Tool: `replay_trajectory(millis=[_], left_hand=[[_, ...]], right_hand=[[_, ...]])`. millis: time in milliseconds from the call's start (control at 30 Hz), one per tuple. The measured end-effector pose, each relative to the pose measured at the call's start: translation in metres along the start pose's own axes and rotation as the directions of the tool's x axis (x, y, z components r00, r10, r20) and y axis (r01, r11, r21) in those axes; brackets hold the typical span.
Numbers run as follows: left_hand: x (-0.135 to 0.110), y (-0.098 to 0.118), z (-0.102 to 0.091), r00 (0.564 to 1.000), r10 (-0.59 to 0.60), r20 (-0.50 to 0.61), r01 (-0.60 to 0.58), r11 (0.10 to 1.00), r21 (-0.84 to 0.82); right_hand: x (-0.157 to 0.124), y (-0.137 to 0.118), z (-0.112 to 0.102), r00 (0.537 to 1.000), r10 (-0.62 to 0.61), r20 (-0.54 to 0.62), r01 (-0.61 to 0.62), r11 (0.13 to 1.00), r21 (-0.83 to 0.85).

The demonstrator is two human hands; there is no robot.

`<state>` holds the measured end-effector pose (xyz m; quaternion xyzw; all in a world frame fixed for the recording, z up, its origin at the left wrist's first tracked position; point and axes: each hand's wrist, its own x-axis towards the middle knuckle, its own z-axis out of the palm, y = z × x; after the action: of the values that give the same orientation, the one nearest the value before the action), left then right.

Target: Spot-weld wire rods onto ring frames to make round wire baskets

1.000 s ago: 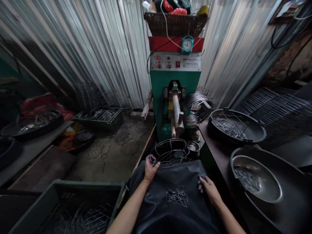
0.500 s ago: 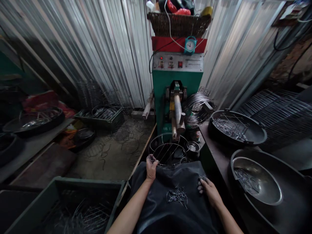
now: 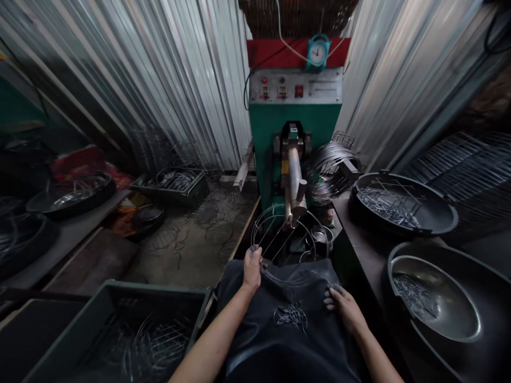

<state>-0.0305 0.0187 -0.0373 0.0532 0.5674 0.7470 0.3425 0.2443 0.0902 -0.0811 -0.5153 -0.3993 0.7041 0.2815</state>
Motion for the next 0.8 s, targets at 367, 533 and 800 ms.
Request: replay_trajectory(millis=[367,533,800], left_hand=[[-0.009,-0.001,-0.02,0.993,-0.109,-0.043,0.11,0.994,0.02],[-0.013,0.002,-0.023,0.992,-0.109,-0.061,0.112,0.992,0.053],[-0.024,0.01,-0.019,0.99,-0.137,-0.029,0.137,0.991,-0.005]], right_hand=[[0.001,0.003,-0.002,1.0,0.002,0.011,-0.002,1.0,0.023],[0.0,0.0,-0.002,1.0,0.0,0.008,-0.001,1.0,0.014],[-0.005,-0.002,0.002,1.0,-0.018,-0.011,0.018,1.0,-0.006]])
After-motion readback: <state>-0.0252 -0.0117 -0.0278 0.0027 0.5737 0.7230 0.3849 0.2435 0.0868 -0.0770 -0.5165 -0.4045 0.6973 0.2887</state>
